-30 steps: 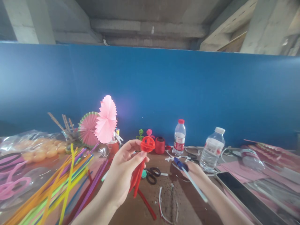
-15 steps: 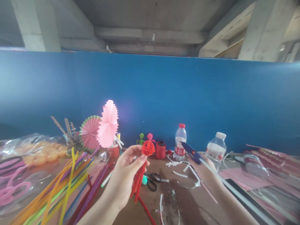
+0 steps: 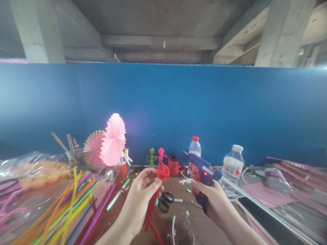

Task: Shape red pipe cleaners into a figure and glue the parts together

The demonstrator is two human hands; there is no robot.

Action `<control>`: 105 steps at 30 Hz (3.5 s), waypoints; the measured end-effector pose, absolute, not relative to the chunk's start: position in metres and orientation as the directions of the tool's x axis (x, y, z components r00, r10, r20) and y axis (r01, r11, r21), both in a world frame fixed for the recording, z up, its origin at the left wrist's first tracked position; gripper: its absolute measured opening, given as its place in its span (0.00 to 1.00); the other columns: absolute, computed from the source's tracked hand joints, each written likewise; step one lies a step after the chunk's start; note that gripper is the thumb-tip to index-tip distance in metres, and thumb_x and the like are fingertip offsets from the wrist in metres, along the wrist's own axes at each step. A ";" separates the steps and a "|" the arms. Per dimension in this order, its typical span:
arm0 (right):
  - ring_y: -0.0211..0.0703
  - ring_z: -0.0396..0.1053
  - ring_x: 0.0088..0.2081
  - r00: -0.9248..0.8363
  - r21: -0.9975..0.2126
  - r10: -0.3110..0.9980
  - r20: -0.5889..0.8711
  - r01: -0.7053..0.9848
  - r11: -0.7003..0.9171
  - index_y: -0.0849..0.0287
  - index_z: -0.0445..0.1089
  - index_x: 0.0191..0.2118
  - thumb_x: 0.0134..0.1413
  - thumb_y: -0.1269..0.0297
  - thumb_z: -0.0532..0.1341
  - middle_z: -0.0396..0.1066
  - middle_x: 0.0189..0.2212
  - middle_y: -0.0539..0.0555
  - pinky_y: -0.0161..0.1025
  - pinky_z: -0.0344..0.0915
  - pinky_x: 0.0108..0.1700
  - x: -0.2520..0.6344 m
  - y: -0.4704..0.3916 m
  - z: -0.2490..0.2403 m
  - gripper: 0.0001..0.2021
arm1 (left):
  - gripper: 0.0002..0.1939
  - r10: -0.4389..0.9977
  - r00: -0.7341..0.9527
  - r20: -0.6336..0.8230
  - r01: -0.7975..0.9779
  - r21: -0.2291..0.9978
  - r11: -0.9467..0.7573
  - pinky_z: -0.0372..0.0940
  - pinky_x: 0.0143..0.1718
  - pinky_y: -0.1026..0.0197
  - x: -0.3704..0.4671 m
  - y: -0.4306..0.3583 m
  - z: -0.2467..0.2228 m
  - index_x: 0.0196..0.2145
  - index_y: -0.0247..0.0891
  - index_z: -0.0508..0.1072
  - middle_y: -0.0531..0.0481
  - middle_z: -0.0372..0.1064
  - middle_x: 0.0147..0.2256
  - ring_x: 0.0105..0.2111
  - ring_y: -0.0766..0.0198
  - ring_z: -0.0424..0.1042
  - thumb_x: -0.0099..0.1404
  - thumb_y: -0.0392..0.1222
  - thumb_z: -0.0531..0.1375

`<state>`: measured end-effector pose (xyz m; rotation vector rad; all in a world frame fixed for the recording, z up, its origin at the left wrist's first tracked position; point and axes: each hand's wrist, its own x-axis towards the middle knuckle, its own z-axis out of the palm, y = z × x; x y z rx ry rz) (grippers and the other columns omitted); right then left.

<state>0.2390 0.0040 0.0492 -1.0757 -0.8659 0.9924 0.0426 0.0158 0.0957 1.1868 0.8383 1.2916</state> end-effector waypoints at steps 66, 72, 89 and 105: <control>0.51 0.71 0.43 0.090 -0.232 0.996 0.005 0.969 -0.086 0.59 0.59 0.56 0.53 0.73 0.61 0.72 0.45 0.57 0.49 0.64 0.45 0.324 0.037 -0.015 0.24 | 0.06 0.916 0.397 -0.049 -0.457 0.855 0.244 0.52 0.19 0.71 0.052 0.023 0.062 0.31 0.36 0.67 0.49 0.72 0.30 0.20 0.75 0.62 0.61 0.38 0.62; 0.63 0.67 0.49 0.082 -0.296 0.988 0.130 0.954 -0.040 0.58 0.63 0.54 0.37 0.83 0.57 0.72 0.45 0.62 0.53 0.57 0.46 0.322 0.033 -0.001 0.33 | 0.08 0.934 0.358 0.002 -0.371 0.918 0.140 0.54 0.20 0.70 0.053 0.020 0.061 0.31 0.37 0.66 0.51 0.71 0.29 0.20 0.74 0.61 0.60 0.40 0.63; 0.42 0.69 0.30 -0.043 -0.414 0.594 0.803 0.677 0.608 0.58 0.69 0.33 0.52 0.75 0.60 0.71 0.29 0.53 0.37 0.66 0.33 0.209 -0.030 0.065 0.05 | 0.12 0.915 0.215 0.341 0.197 0.903 -0.383 0.65 0.36 0.60 0.055 0.009 0.068 0.33 0.41 0.72 0.53 0.73 0.32 0.34 0.59 0.73 0.52 0.27 0.59; 0.40 0.61 0.25 -0.119 -0.243 0.456 0.882 0.714 0.657 0.58 0.64 0.30 0.55 0.77 0.56 0.67 0.23 0.51 0.35 0.59 0.28 0.211 -0.025 0.060 0.07 | 0.09 0.904 0.217 0.368 0.227 0.881 -0.414 0.67 0.36 0.62 0.049 0.002 0.085 0.36 0.42 0.74 0.52 0.76 0.35 0.35 0.61 0.74 0.57 0.34 0.62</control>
